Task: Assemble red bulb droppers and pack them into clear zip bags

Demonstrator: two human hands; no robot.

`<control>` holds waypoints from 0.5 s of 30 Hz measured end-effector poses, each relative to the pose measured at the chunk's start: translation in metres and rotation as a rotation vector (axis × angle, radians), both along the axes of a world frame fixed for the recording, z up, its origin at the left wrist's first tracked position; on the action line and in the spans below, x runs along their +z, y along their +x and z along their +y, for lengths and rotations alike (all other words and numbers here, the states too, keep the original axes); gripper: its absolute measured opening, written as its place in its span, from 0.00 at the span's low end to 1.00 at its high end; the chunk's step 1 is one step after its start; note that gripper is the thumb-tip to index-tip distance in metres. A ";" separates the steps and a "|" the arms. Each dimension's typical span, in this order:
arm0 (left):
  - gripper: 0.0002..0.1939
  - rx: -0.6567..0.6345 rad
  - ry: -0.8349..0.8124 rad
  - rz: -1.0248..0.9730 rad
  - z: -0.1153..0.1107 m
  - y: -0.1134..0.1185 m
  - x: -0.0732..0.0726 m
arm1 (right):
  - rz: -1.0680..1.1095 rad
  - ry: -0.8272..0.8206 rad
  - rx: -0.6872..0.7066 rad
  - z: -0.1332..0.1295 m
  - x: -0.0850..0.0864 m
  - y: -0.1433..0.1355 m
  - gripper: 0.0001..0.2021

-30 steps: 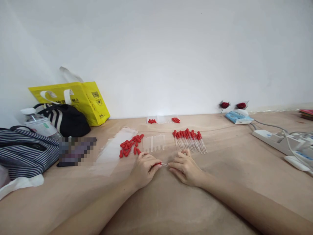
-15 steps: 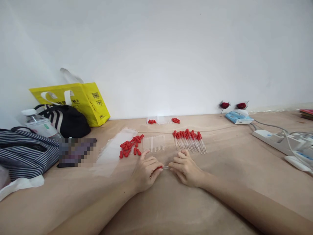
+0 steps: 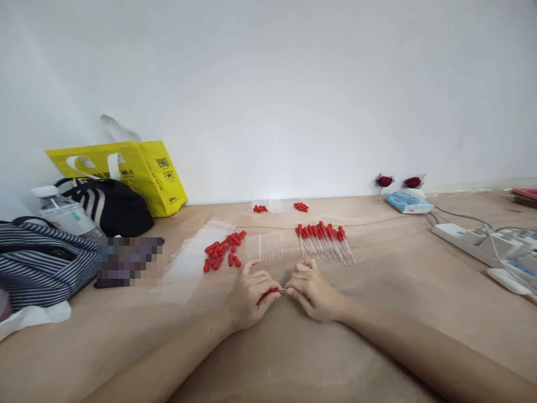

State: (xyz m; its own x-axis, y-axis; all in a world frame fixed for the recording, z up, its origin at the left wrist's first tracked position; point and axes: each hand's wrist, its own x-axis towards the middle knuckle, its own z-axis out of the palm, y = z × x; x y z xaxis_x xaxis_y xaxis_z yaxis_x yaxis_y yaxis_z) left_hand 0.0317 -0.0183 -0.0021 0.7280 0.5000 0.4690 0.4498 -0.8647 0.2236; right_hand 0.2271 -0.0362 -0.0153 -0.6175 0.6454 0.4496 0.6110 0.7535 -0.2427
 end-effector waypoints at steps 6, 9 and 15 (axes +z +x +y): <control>0.05 0.106 0.030 -0.058 0.003 -0.003 -0.002 | 0.014 0.008 -0.053 0.000 0.001 0.002 0.11; 0.06 0.116 0.026 -0.046 0.003 -0.004 -0.003 | 0.018 0.005 -0.059 0.000 0.002 0.005 0.10; 0.08 0.117 -0.007 -0.057 0.006 -0.009 -0.004 | 0.092 -0.027 -0.077 0.000 0.001 0.013 0.10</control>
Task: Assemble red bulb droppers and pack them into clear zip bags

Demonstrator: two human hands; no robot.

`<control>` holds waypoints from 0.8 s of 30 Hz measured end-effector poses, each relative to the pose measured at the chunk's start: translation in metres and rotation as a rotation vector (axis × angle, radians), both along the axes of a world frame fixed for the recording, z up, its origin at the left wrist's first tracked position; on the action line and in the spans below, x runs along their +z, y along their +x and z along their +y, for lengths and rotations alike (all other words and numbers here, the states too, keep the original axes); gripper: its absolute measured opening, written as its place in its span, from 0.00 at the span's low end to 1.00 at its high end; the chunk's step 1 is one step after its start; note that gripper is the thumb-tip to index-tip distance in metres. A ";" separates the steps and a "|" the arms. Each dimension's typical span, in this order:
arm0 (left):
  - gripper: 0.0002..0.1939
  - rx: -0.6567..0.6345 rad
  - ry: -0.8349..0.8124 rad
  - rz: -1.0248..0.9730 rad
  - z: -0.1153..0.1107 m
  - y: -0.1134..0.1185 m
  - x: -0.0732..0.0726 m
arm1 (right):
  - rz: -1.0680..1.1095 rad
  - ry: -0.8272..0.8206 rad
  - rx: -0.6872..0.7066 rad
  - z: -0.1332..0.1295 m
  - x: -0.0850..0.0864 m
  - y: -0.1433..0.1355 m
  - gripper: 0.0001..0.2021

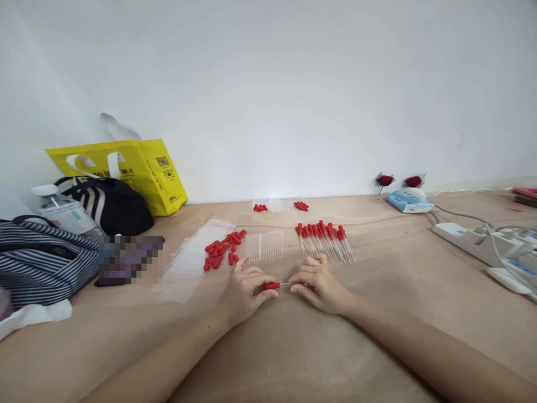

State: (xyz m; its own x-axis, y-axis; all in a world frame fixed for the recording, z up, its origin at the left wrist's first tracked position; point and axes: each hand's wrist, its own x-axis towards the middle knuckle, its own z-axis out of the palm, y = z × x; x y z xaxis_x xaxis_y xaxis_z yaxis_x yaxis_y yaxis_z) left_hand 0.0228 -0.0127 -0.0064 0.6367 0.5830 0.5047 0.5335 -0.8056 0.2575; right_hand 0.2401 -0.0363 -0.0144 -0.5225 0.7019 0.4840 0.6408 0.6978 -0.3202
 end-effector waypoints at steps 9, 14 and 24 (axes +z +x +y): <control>0.04 -0.005 -0.012 0.013 -0.002 -0.002 0.003 | 0.007 0.036 0.003 0.001 -0.002 0.004 0.08; 0.04 0.005 -0.012 0.024 -0.001 -0.002 0.003 | -0.040 0.100 -0.002 -0.002 0.000 0.003 0.09; 0.24 0.302 -0.053 -0.018 0.003 -0.002 -0.001 | -0.008 0.012 -0.525 0.029 0.007 0.000 0.14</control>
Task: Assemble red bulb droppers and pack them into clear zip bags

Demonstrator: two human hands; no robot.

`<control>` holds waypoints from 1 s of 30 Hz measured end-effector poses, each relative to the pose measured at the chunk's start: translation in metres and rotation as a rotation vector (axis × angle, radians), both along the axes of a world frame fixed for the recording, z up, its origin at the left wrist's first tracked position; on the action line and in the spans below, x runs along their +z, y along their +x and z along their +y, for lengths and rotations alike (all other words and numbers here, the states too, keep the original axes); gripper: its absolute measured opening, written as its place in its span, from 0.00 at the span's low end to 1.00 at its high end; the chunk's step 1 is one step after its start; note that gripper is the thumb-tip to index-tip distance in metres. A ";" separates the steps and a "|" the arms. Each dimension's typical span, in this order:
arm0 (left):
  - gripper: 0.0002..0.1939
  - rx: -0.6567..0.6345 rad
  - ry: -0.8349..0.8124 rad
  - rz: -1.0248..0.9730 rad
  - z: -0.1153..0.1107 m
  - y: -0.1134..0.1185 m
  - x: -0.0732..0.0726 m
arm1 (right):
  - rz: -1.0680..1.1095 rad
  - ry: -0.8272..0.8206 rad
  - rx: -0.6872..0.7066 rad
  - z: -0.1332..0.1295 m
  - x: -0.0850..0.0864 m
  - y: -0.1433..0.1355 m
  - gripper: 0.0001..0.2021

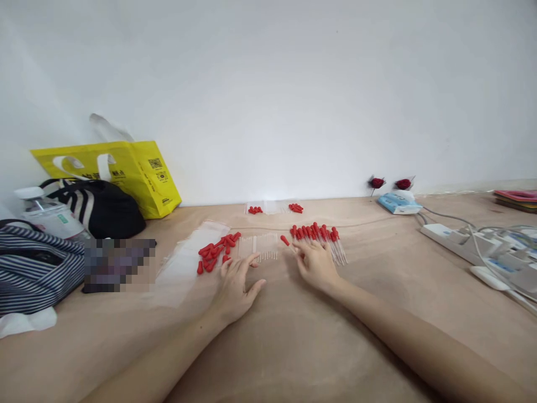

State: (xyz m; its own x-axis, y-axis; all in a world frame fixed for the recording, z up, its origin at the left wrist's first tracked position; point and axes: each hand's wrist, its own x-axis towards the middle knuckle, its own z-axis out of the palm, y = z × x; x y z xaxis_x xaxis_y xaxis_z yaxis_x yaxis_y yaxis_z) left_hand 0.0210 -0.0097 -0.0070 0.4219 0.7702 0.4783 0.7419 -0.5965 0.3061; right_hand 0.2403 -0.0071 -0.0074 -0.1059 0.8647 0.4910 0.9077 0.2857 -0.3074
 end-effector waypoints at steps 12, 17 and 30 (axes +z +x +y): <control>0.07 0.054 -0.016 0.067 0.001 0.000 0.000 | -0.175 -0.245 -0.314 0.060 0.008 -0.046 0.12; 0.06 0.142 -0.002 0.098 0.000 0.000 0.001 | -0.181 -0.250 -0.320 0.057 0.005 -0.041 0.12; 0.14 0.513 -0.005 0.313 0.025 -0.046 0.028 | -0.096 -0.403 -0.334 0.063 0.018 -0.055 0.14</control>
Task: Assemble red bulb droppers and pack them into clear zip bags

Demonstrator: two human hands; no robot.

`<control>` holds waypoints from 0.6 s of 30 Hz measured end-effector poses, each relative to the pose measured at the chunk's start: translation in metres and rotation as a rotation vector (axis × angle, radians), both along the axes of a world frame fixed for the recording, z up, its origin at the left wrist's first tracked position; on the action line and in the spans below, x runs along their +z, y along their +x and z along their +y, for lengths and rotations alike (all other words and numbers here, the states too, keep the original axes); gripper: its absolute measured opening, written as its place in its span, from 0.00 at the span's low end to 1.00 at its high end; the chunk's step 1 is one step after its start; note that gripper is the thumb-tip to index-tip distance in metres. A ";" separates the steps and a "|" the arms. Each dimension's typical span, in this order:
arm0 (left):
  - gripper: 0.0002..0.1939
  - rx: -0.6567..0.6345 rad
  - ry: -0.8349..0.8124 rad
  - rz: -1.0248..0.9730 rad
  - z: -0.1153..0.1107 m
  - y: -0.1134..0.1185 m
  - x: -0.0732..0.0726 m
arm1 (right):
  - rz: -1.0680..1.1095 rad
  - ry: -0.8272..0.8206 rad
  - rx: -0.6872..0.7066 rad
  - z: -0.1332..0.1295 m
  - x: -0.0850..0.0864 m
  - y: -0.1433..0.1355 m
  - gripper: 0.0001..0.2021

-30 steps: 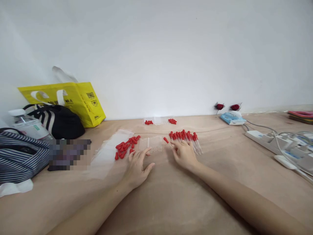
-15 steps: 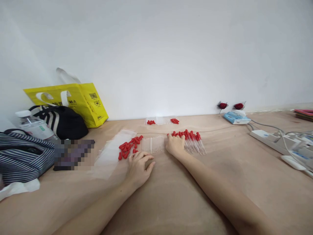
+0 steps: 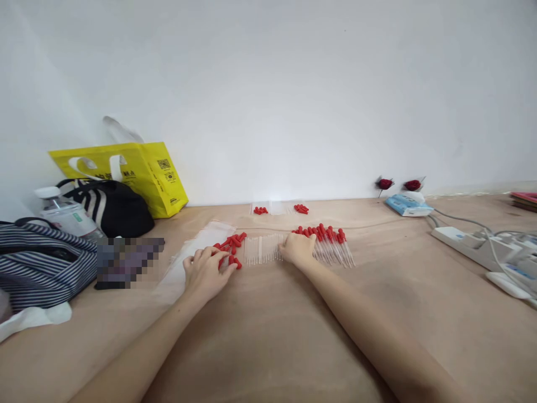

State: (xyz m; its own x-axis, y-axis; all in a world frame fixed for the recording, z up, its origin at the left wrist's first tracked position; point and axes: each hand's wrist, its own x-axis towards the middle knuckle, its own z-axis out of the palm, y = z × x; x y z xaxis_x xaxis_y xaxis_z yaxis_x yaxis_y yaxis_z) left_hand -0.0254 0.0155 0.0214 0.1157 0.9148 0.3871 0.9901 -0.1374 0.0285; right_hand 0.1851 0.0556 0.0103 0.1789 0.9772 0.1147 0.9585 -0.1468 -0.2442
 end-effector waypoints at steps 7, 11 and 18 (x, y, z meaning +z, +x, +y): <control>0.16 -0.028 -0.129 0.033 0.002 0.001 -0.001 | 0.030 -0.114 -0.009 0.011 0.007 -0.004 0.11; 0.16 -0.076 -0.164 0.037 0.004 -0.003 -0.002 | 0.037 -0.135 -0.005 0.013 0.007 -0.006 0.10; 0.08 -0.158 -0.072 0.029 0.007 -0.007 -0.002 | -0.005 -0.008 0.038 -0.004 0.015 0.002 0.14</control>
